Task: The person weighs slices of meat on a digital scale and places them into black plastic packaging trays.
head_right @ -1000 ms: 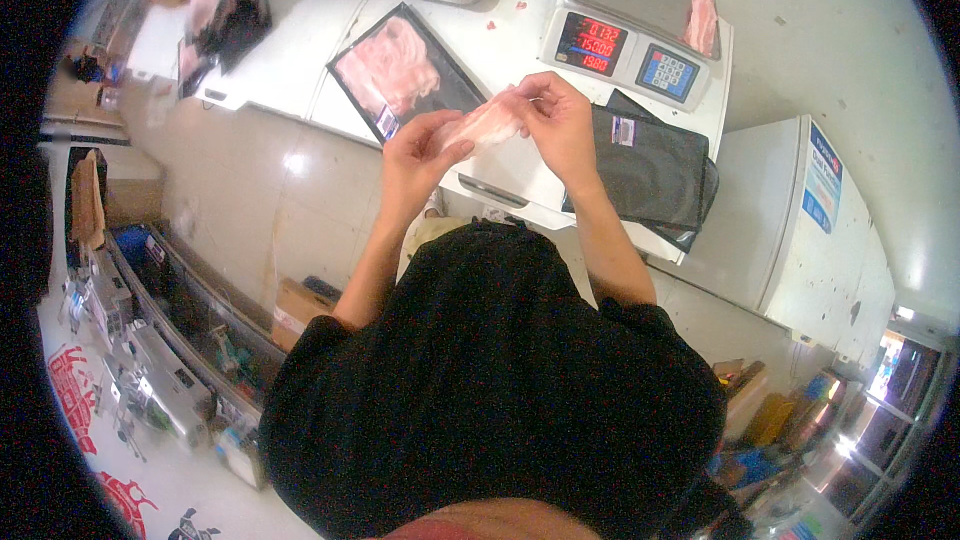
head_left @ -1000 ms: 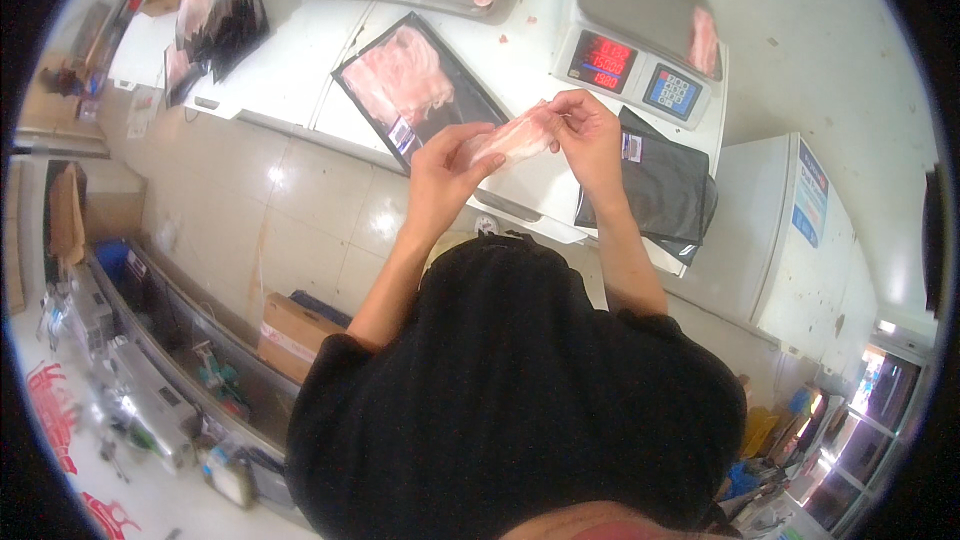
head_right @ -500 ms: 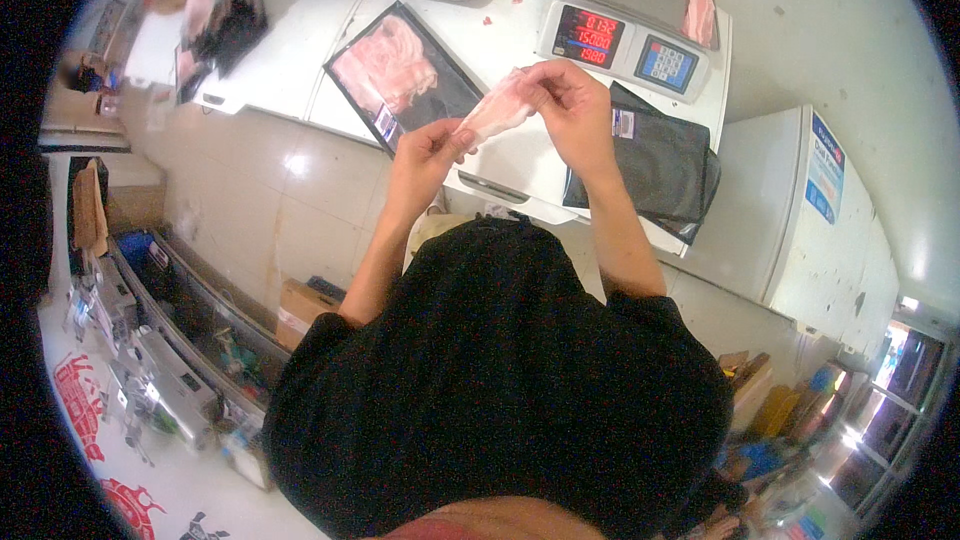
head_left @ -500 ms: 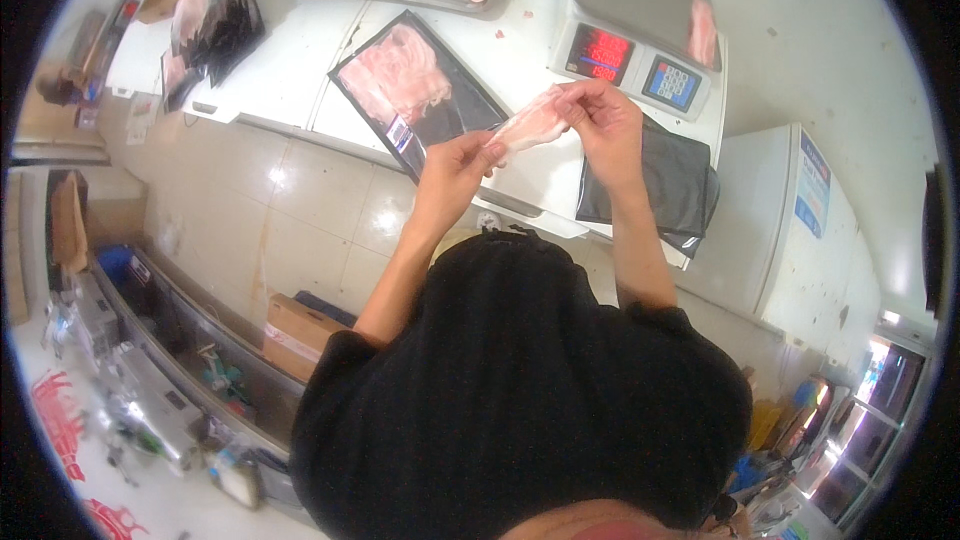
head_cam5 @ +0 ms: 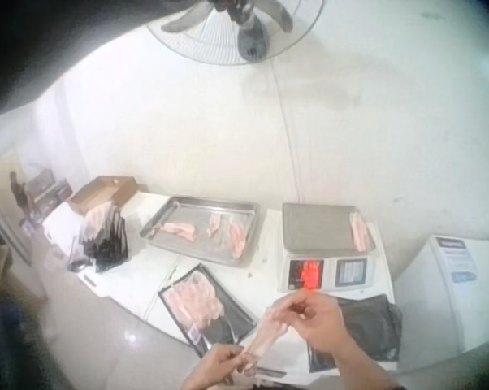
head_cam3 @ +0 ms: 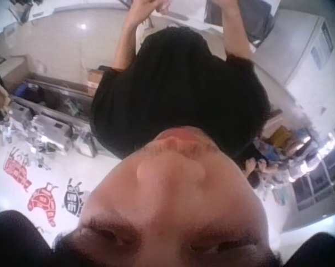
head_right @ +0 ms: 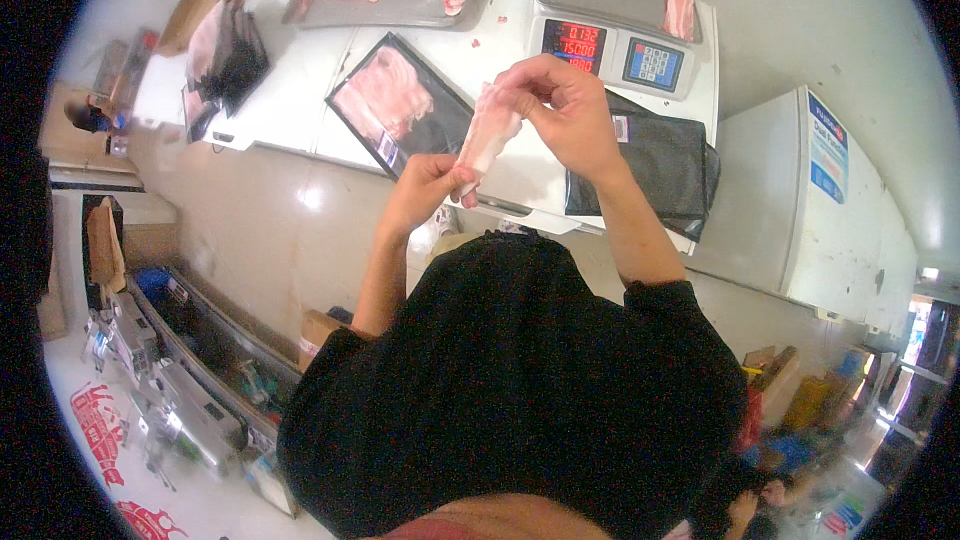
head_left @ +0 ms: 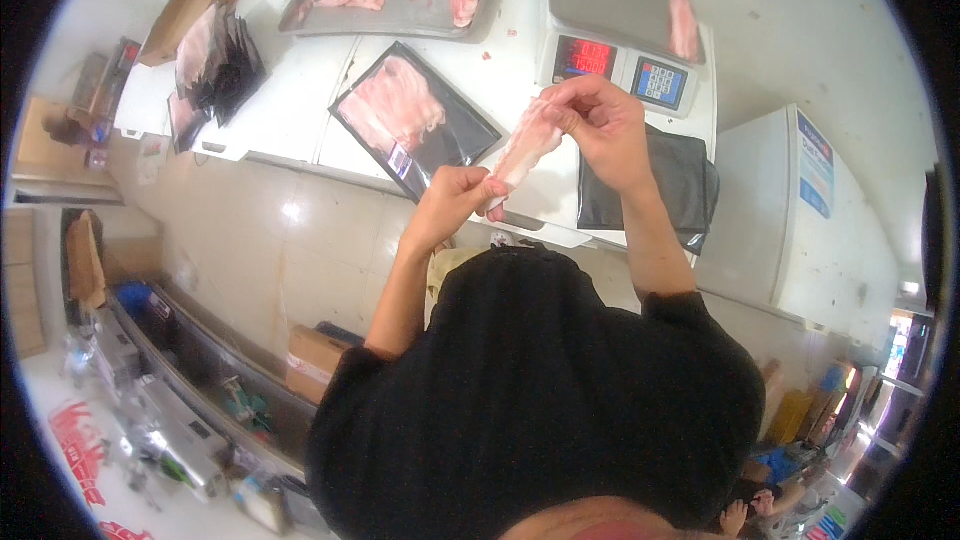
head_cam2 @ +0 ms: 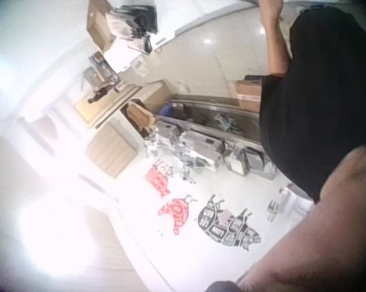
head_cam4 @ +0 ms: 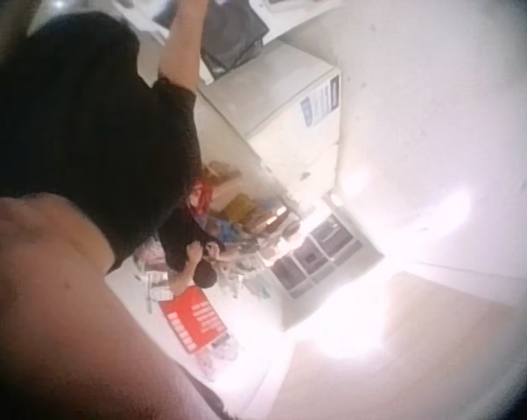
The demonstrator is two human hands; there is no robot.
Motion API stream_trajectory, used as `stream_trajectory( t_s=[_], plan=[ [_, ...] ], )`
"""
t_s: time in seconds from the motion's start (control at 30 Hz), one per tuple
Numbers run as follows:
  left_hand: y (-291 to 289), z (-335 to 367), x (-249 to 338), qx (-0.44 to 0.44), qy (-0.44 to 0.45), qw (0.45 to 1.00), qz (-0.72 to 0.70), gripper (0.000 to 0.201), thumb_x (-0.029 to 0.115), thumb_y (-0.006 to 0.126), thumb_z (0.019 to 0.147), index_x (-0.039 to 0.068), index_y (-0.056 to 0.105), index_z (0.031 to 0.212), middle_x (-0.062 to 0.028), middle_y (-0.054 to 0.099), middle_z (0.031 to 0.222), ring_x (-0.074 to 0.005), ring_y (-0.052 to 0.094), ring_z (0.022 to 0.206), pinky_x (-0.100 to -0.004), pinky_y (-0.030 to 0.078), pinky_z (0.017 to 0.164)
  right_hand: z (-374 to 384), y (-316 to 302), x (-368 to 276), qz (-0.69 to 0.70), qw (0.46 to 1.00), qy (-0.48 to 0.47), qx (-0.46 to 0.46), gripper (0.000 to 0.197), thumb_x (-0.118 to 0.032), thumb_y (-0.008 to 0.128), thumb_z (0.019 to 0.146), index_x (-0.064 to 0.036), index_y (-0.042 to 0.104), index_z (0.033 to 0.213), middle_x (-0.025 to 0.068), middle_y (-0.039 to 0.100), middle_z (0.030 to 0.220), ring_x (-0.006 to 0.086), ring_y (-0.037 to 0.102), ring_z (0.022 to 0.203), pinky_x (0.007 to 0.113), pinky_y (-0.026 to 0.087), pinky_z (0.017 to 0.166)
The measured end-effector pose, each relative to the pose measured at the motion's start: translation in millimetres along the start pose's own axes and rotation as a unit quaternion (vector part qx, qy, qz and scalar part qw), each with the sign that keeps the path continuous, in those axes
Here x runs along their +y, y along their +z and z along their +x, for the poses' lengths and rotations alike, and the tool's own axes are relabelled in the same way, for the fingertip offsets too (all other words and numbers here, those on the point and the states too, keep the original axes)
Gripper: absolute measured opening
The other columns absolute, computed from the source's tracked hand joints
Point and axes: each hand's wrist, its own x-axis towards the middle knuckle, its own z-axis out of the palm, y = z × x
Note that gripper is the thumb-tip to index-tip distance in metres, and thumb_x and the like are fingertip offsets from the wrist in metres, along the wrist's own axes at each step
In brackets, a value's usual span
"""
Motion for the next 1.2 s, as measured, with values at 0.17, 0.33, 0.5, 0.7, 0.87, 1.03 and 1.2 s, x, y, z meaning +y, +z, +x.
stream_trajectory(
  t_s=[0.17,0.33,0.5,0.7,0.87,1.03,1.2],
  plan=[
    [-9.0,4.3,-5.2,-0.018,-0.007,0.999,0.05,0.027,0.024,0.075,0.097,-0.002,0.077,0.106,-0.004,0.077,0.086,-0.0096,0.067,0.078,-0.0272,0.054,0.073,8.1,3.3,-14.6,-0.031,0.999,-0.015,-0.023,0.013,-0.002,0.073,0.094,0.0011,0.07,0.107,0.0072,0.074,0.103,0.0135,0.07,0.097,0.03,0.056,0.089],
    [-29.5,11.8,27.4,0.087,0.047,0.965,0.243,0.068,0.032,0.09,0.079,-0.002,0.066,0.133,-0.0177,0.076,0.116,-0.0264,0.073,0.106,-0.0378,0.057,0.092,28.2,-1.1,-31.0,-0.122,0.988,-0.066,-0.064,0.022,-0.005,0.075,0.093,-0.0002,0.072,0.114,0.008,0.076,0.106,0.0142,0.072,0.099,0.031,0.057,0.091],
    [-14.1,33.6,91.3,0.169,0.222,0.927,0.252,0.061,0.022,0.085,0.085,-0.001,0.063,0.138,-0.0159,0.075,0.119,-0.0222,0.071,0.109,-0.0355,0.055,0.095,46.9,-11.1,-34.4,-0.161,0.98,-0.068,-0.094,0.024,-0.007,0.077,0.091,-0.0032,0.074,0.115,0.0101,0.077,0.104,0.0157,0.073,0.097,0.032,0.057,0.091],
    [3.4,61.9,138.4,0.065,0.169,0.982,0.059,0.036,0.015,0.071,0.099,-0.007,0.068,0.127,-0.0132,0.077,0.109,-0.0169,0.074,0.096,-0.0308,0.058,0.085,64.2,-33.9,8.7,0.012,0.986,-0.146,-0.078,0.042,-0.025,0.07,0.098,-0.0037,0.064,0.134,0.0125,0.069,0.128,0.0225,0.065,0.12,0.038,0.051,0.103],
    [7.1,72.2,123.2,0.092,0.126,0.978,-0.136,0.029,0.017,0.069,0.101,-0.007,0.071,0.117,-0.0118,0.077,0.101,-0.0146,0.072,0.089,-0.0278,0.057,0.078,49.3,5.6,73.4,0.495,0.86,0.035,-0.12,0.075,-0.061,0.034,0.108,-0.0064,0.035,0.159,0.0154,0.045,0.158,0.0318,0.041,0.147,0.049,0.027,0.125],
    [-18.0,65.8,90.8,0.219,0.102,0.969,-0.051,0.026,0.021,0.07,0.099,-0.003,0.076,0.107,-0.0083,0.076,0.099,-0.0128,0.069,0.082,-0.0259,0.054,0.072,11.2,50.3,103.7,0.655,0.744,0.098,-0.094,0.067,-0.044,0.039,0.11,-0.0041,0.028,0.162,0.0178,0.037,0.164,0.0331,0.036,0.151,0.05,0.022,0.129],
    [-41.8,58.5,51.5,0.263,0.139,0.943,0.148,0.023,0.023,0.071,0.098,0.002,0.077,0.105,-0.0031,0.072,0.091,-0.011,0.064,0.08,-0.0258,0.05,0.073,-5.3,57.0,109.7,0.591,0.791,0.151,-0.041,0.064,-0.029,0.044,0.108,-0.0046,0.025,0.164,0.0166,0.034,0.166,0.0328,0.032,0.154,0.047,0.021,0.13]
  ],
)
